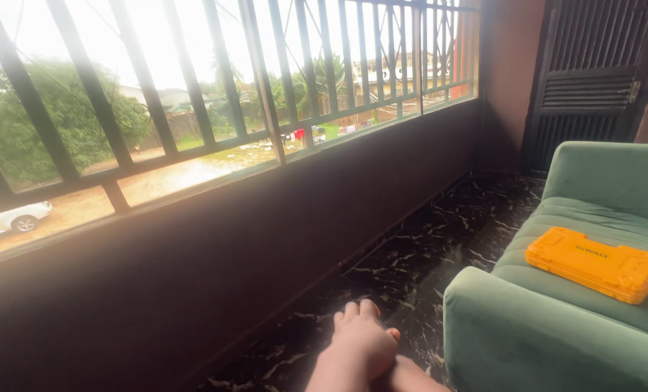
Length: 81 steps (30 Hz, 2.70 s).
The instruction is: The person assembles a handheld vacuum cleaner by fitting and twisting its components together by hand.
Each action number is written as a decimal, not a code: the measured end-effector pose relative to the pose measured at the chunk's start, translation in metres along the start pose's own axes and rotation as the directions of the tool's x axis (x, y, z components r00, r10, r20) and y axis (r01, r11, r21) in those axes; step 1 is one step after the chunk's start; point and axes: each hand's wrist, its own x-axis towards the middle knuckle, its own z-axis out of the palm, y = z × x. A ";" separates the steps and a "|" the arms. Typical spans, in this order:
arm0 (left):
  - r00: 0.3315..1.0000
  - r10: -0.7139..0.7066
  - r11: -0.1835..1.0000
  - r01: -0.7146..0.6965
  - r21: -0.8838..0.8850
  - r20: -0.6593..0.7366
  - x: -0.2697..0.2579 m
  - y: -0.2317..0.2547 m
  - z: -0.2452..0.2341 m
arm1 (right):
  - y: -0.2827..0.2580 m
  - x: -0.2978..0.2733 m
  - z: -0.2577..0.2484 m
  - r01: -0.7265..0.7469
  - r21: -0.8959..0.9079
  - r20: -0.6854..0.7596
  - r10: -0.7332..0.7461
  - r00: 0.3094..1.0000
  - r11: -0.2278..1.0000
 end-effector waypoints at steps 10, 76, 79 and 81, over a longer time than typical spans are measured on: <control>0.991 0.087 0.996 -0.087 0.006 -0.106 0.038 -0.021 -0.007 | -0.028 0.033 -0.005 -0.114 -0.267 -0.077 0.097 0.992 0.957; 0.987 0.158 0.971 -0.151 0.187 -0.022 0.034 -0.010 -0.064 | 0.015 0.012 -0.009 0.199 0.219 0.065 -0.217 0.974 0.955; 0.984 0.176 0.965 -0.165 0.206 -0.036 0.030 -0.006 -0.062 | 0.018 0.003 -0.015 0.162 0.257 0.089 -0.190 0.978 0.953; 0.983 0.182 0.966 -0.173 0.191 -0.032 0.027 -0.008 -0.057 | 0.021 -0.002 -0.016 0.140 0.279 0.109 -0.176 0.978 0.950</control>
